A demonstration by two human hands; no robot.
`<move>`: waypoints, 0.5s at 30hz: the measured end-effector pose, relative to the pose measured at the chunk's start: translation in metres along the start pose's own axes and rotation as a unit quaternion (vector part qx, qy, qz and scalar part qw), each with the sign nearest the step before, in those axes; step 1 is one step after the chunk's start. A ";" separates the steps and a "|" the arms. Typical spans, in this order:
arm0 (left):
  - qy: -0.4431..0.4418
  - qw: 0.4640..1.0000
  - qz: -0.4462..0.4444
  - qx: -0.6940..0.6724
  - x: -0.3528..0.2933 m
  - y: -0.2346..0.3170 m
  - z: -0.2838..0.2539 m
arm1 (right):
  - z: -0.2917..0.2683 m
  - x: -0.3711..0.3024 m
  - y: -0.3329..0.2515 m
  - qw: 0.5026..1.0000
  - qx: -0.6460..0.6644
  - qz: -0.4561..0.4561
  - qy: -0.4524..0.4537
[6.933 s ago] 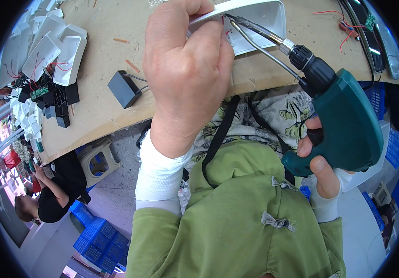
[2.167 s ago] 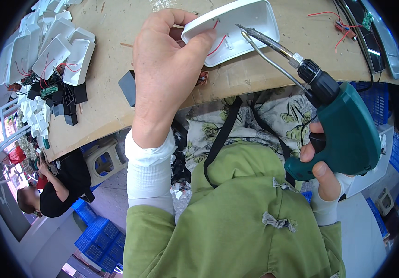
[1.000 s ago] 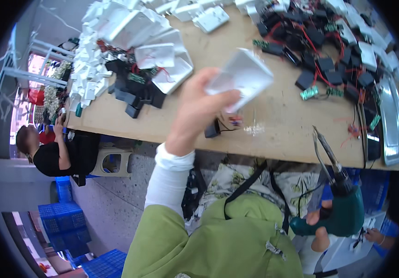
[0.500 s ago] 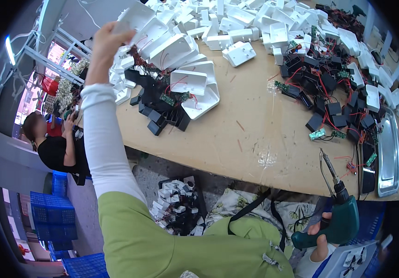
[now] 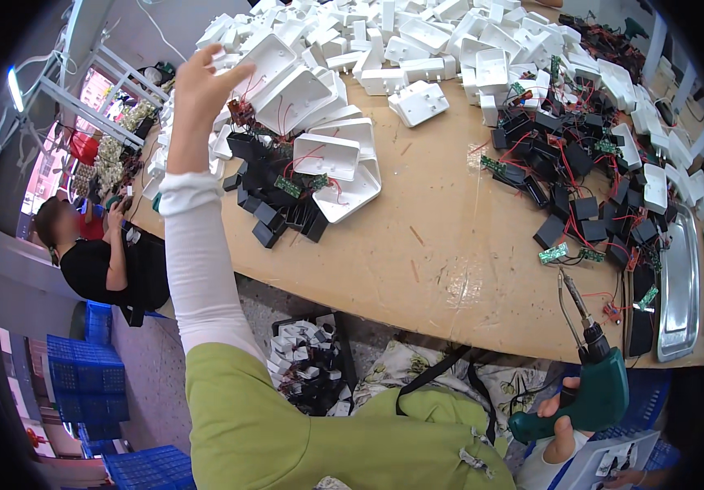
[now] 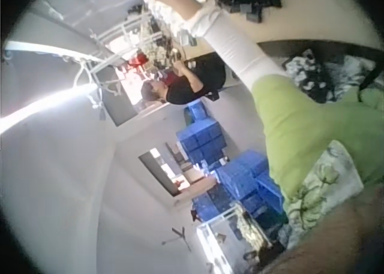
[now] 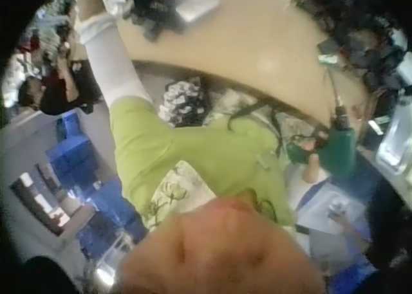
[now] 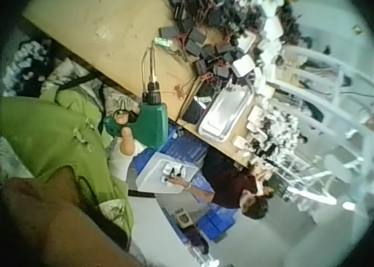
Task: Soldering wires to small plastic electronic housings on a workbench.
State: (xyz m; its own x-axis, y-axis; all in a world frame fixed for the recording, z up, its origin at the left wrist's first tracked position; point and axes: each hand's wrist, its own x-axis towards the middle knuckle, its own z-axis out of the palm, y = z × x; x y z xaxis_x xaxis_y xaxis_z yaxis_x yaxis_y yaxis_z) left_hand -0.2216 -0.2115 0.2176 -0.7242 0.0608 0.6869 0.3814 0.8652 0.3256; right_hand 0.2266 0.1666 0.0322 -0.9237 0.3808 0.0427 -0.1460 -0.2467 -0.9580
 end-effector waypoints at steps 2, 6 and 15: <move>0.079 0.994 0.072 -0.019 -0.021 0.035 0.001 | -0.001 0.000 0.008 1.000 -0.004 -0.002 -0.002; -0.018 0.965 0.179 -0.191 -0.086 0.111 0.070 | 0.000 0.009 0.013 0.997 0.044 -0.044 0.039; -0.210 0.971 0.009 0.111 -0.071 0.134 0.232 | 0.012 0.025 -0.009 0.992 0.040 0.016 0.120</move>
State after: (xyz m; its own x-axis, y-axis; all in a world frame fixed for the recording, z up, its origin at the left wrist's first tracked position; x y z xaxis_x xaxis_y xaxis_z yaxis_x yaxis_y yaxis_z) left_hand -0.2524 0.0155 0.0616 -0.9066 0.2353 0.3503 0.2976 0.9450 0.1356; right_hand 0.2006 0.1679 0.0452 -0.8190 0.5700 -0.0660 -0.1532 -0.3280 -0.9322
